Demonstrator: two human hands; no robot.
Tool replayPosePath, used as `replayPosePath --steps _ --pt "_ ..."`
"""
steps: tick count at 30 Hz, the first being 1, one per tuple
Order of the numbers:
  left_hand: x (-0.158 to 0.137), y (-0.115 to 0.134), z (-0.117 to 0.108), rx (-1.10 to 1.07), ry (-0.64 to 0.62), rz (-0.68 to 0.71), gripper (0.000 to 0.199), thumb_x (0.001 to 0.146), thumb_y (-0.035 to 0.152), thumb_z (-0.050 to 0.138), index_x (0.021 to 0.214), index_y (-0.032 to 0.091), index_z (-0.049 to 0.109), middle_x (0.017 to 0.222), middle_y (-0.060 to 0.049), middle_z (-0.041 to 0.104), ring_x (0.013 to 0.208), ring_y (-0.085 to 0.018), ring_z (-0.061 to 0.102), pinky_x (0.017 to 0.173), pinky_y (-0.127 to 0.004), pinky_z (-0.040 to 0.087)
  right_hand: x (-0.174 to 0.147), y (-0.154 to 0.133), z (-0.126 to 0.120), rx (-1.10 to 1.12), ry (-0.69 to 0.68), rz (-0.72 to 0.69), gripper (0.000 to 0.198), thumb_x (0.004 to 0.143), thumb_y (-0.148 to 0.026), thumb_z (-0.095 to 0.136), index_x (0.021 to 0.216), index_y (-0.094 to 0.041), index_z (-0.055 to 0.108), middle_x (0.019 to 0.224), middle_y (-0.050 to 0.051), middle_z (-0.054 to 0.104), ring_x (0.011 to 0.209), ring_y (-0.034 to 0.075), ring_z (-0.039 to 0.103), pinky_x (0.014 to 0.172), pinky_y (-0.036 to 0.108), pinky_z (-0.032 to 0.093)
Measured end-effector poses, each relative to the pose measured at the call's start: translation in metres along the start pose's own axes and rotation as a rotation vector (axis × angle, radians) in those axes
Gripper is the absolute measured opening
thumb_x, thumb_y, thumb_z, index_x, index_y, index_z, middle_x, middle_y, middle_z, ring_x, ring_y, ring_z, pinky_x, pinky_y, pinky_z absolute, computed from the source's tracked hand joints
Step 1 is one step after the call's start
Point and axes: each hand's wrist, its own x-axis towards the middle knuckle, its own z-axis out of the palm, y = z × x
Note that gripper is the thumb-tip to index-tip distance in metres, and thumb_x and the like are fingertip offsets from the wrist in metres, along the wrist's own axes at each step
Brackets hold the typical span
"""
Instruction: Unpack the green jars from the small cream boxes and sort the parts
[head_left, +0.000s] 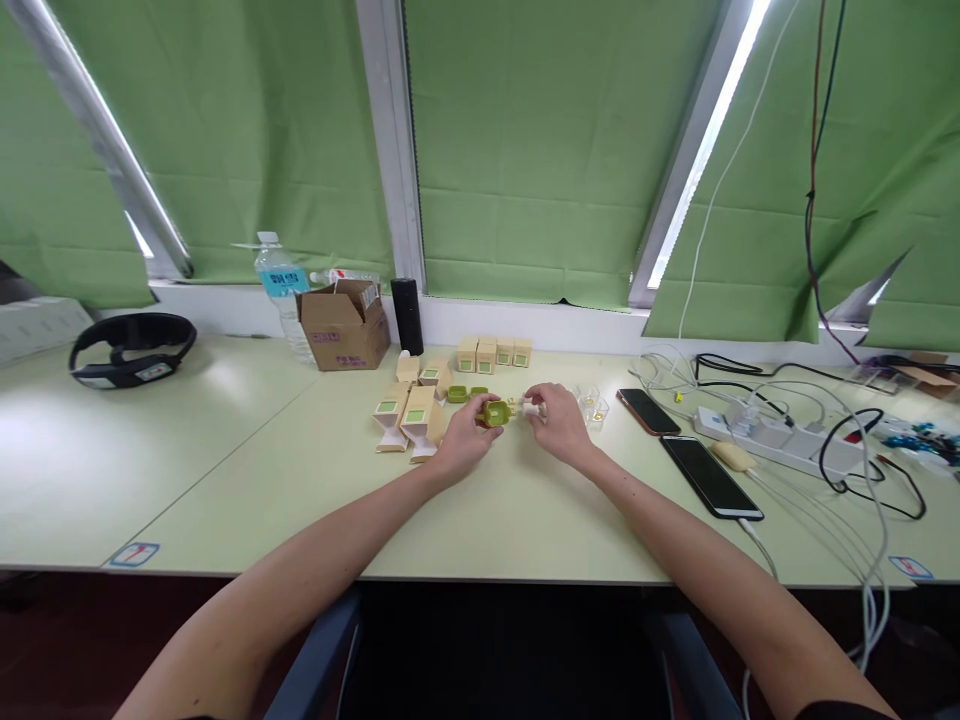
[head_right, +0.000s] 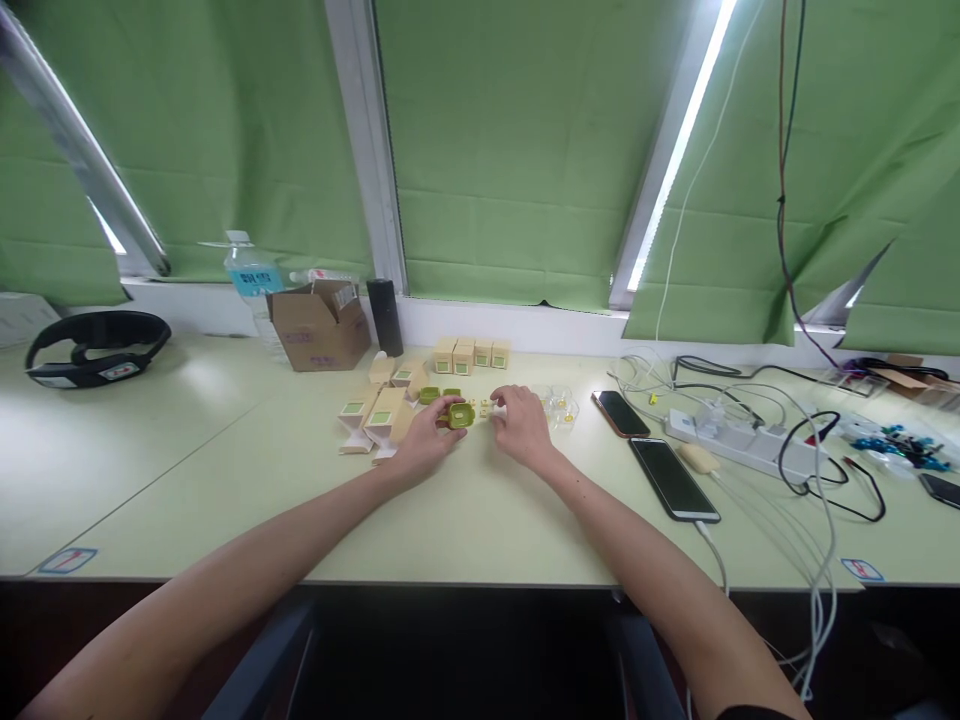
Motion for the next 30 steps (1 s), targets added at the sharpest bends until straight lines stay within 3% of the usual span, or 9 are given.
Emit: replayPosePath --steps 4,9,14,19,25,30 --pt "0.0 -0.001 0.0 -0.051 -0.018 0.037 0.046 0.079 0.02 0.069 0.125 0.02 0.059 0.116 -0.008 0.068 0.101 -0.021 0.068 0.094 -0.038 0.056 -0.02 -0.02 0.006 0.139 0.016 -0.05 0.033 0.083 -0.015 0.063 0.115 -0.022 0.057 0.091 0.006 0.065 0.086 0.026 0.061 0.078 0.043 0.052" --pt "-0.002 -0.001 0.0 -0.063 -0.07 0.087 0.05 0.079 0.019 0.069 0.127 0.021 0.059 0.124 -0.009 0.066 0.107 -0.022 0.067 0.097 -0.039 0.054 -0.022 -0.032 0.007 0.206 0.076 -0.148 0.048 0.091 -0.028 0.063 0.137 -0.023 0.048 0.123 0.014 0.06 0.112 0.031 0.059 0.091 0.049 0.056" --pt "-0.005 0.002 0.0 -0.105 -0.104 0.103 0.049 0.078 0.017 0.069 0.126 0.022 0.059 0.126 -0.01 0.065 0.113 -0.022 0.065 0.097 -0.037 0.053 -0.019 -0.026 0.006 0.205 0.035 -0.233 0.041 0.095 -0.031 0.06 0.135 -0.024 0.053 0.125 0.014 0.061 0.118 0.032 0.059 0.097 0.053 0.054" --pt "-0.006 0.009 -0.002 -0.241 -0.137 0.08 0.056 0.077 0.019 0.069 0.13 0.021 0.05 0.11 -0.008 0.07 0.102 -0.02 0.068 0.093 -0.036 0.054 -0.018 -0.026 0.004 0.29 0.07 -0.208 0.034 0.094 -0.031 0.062 0.126 -0.023 0.056 0.121 0.014 0.064 0.112 0.03 0.062 0.093 0.05 0.056" --pt "0.002 0.006 -0.004 -0.463 -0.154 -0.046 0.036 0.079 0.038 0.076 0.104 0.018 0.059 0.098 -0.008 0.072 0.085 -0.019 0.07 0.077 -0.035 0.058 -0.018 -0.032 0.001 0.368 0.126 -0.168 0.033 0.091 -0.029 0.064 0.123 -0.024 0.056 0.117 0.012 0.067 0.105 0.029 0.063 0.089 0.047 0.056" --pt "0.005 0.003 -0.004 -0.595 -0.174 -0.09 0.045 0.073 0.051 0.085 0.089 0.015 0.065 0.082 -0.006 0.071 0.071 -0.017 0.068 0.069 -0.032 0.058 -0.019 -0.035 -0.001 0.406 0.145 -0.167 0.034 0.092 -0.028 0.063 0.124 -0.024 0.055 0.117 0.011 0.067 0.105 0.028 0.063 0.089 0.046 0.056"
